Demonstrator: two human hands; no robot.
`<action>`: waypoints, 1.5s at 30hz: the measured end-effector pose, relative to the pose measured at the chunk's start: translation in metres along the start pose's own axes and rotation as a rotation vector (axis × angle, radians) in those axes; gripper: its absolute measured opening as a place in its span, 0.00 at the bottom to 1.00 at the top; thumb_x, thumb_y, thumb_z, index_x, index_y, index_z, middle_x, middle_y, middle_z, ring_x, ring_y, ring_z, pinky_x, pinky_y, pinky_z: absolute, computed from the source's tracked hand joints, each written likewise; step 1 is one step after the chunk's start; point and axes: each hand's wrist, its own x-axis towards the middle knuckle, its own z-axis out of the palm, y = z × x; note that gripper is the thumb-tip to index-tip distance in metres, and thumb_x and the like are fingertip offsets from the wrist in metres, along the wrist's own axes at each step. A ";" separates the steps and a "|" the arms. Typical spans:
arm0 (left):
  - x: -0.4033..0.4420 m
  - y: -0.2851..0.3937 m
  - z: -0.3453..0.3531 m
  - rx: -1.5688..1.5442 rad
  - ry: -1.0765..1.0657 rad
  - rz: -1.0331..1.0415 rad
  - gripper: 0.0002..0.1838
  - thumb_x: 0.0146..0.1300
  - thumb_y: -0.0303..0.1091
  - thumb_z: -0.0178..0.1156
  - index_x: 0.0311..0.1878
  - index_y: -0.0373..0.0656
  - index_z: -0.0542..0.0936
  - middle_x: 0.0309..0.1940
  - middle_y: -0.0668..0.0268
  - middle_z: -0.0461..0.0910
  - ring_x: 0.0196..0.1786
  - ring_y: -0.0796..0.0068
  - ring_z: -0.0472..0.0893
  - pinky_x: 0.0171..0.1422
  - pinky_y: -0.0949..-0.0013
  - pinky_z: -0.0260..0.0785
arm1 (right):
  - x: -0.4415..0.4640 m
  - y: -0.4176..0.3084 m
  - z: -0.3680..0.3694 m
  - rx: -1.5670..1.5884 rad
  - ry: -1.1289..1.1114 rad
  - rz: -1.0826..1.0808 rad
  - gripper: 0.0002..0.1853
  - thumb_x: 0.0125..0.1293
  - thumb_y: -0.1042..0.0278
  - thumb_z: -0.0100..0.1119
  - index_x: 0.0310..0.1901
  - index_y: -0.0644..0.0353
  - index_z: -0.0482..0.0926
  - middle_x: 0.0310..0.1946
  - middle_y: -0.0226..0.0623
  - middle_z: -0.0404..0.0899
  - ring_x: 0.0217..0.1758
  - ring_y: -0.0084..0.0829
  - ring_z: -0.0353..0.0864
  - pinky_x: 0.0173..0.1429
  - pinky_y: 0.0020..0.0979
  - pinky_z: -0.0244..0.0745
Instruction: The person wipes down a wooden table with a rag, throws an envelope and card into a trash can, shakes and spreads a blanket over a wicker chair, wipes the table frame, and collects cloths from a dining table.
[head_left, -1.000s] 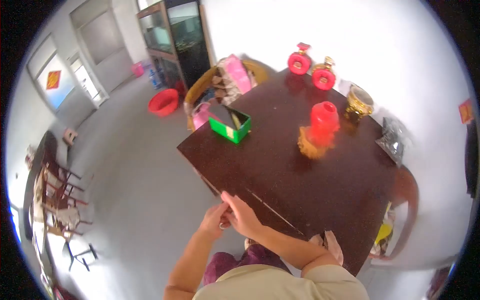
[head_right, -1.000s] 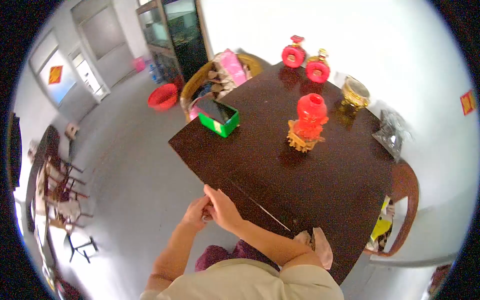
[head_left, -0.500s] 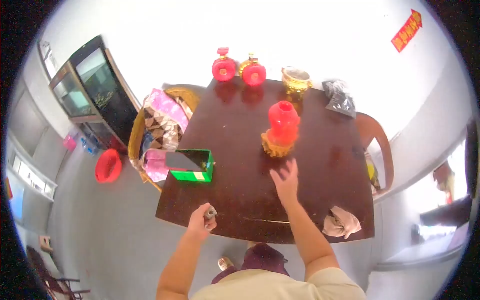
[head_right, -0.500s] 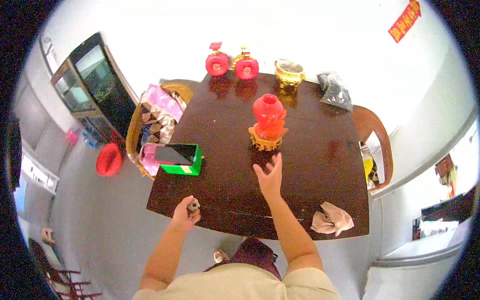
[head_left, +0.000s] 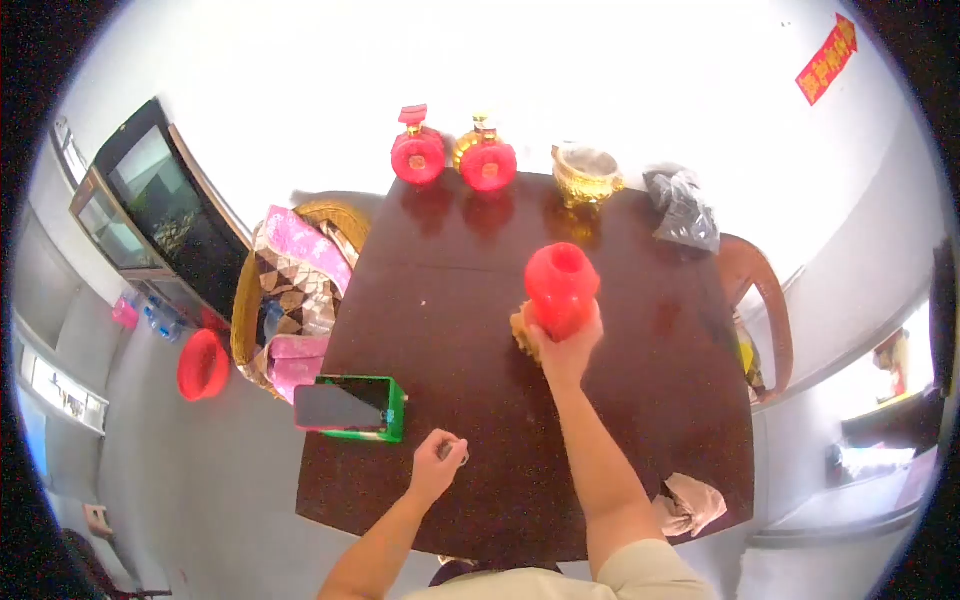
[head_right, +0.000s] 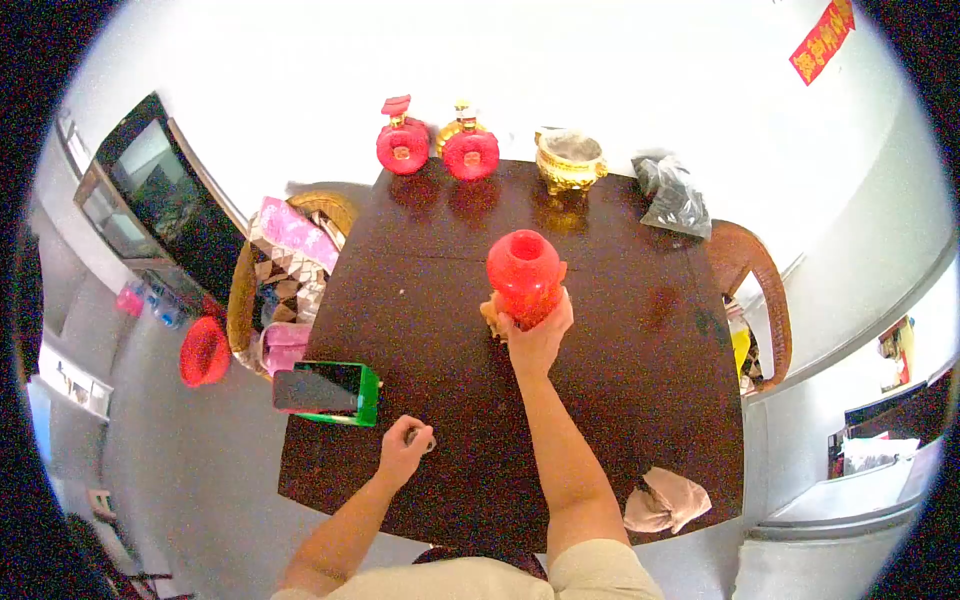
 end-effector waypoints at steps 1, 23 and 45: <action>0.007 0.013 0.005 -0.115 -0.026 -0.027 0.09 0.57 0.35 0.61 0.30 0.40 0.74 0.23 0.70 0.73 0.28 0.83 0.70 0.33 0.74 0.65 | 0.006 0.004 0.004 -0.010 -0.006 0.003 0.50 0.38 0.65 0.73 0.62 0.61 0.51 0.59 0.50 0.55 0.64 0.50 0.54 0.66 0.44 0.54; 0.107 0.002 0.048 0.329 0.081 0.238 0.09 0.50 0.33 0.65 0.31 0.43 0.75 0.21 0.64 0.73 0.22 0.71 0.75 0.27 0.71 0.67 | 0.233 0.089 0.201 -0.070 0.111 0.032 0.53 0.37 0.64 0.76 0.64 0.53 0.50 0.62 0.52 0.50 0.63 0.53 0.59 0.61 0.43 0.65; 0.100 0.006 0.090 0.357 0.054 0.218 0.09 0.56 0.36 0.60 0.33 0.41 0.75 0.29 0.60 0.77 0.32 0.63 0.77 0.39 0.65 0.69 | -0.022 0.021 -0.114 -0.436 -0.628 -0.118 0.33 0.54 0.58 0.62 0.59 0.65 0.63 0.59 0.51 0.64 0.65 0.49 0.58 0.68 0.42 0.54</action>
